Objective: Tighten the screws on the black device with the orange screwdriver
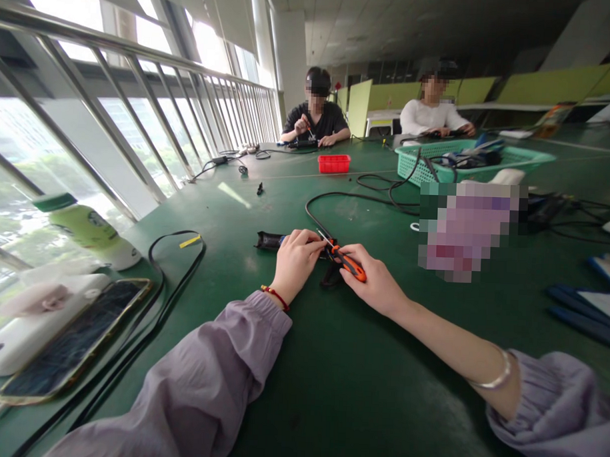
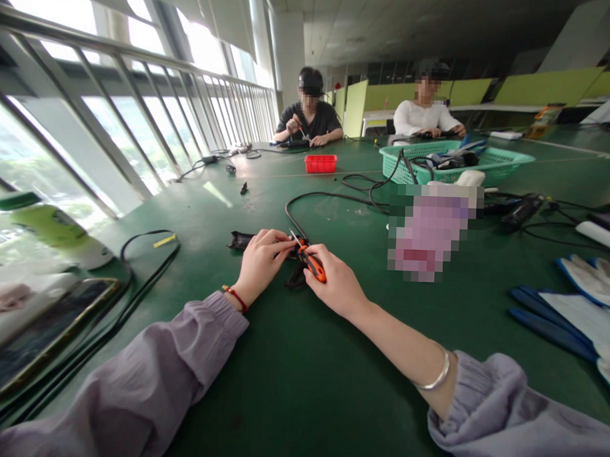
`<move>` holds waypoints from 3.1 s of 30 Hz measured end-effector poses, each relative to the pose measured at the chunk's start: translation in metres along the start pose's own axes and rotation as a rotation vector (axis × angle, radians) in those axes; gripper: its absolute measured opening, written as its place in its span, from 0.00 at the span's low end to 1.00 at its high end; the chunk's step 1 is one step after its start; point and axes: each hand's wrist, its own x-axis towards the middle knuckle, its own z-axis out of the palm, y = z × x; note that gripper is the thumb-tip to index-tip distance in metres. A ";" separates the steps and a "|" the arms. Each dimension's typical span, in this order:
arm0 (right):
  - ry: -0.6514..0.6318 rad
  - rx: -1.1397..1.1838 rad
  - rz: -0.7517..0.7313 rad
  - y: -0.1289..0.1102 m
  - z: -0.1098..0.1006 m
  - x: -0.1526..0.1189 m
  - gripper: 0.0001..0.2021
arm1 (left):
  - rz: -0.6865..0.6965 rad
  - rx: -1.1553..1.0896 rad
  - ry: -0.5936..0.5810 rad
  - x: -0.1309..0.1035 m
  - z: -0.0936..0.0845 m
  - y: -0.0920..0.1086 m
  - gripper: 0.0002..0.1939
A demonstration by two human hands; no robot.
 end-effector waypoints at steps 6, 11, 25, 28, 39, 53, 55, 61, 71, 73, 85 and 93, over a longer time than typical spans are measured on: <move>0.015 0.025 0.048 -0.002 0.001 -0.001 0.14 | 0.133 0.156 -0.036 0.000 -0.002 0.005 0.10; 0.185 0.050 0.029 -0.006 -0.006 -0.001 0.09 | 0.157 0.190 -0.063 -0.002 -0.002 0.006 0.12; 0.306 0.242 -0.035 -0.029 -0.033 0.011 0.09 | -0.091 0.021 -0.111 -0.004 -0.009 -0.055 0.29; 0.209 0.245 -0.025 -0.030 -0.031 0.009 0.08 | -0.073 0.011 -0.144 -0.004 -0.010 -0.054 0.25; 0.211 0.256 0.016 -0.029 -0.032 0.009 0.08 | -0.059 0.037 -0.178 -0.003 -0.014 -0.048 0.22; 0.141 -0.078 -0.008 -0.070 -0.045 0.035 0.09 | -0.017 0.086 -0.190 -0.003 -0.016 -0.041 0.24; 0.099 -0.181 0.034 -0.083 -0.053 0.050 0.06 | -0.010 0.081 -0.188 -0.003 -0.015 -0.041 0.24; -0.002 -0.413 0.113 -0.105 -0.069 0.079 0.07 | -0.005 0.068 -0.210 -0.001 -0.015 -0.040 0.22; 0.024 -0.478 0.041 -0.095 -0.074 0.065 0.11 | -0.019 0.137 -0.217 -0.005 -0.014 -0.034 0.20; 0.017 -0.486 0.030 -0.095 -0.077 0.062 0.14 | -0.018 0.165 -0.205 -0.007 -0.013 -0.033 0.20; 0.032 -0.592 0.081 -0.105 -0.077 0.055 0.10 | -0.025 0.050 -0.083 -0.008 -0.008 -0.008 0.08; -0.014 -0.586 0.073 -0.110 -0.077 0.053 0.10 | -0.080 -0.097 -0.093 -0.006 -0.007 -0.016 0.07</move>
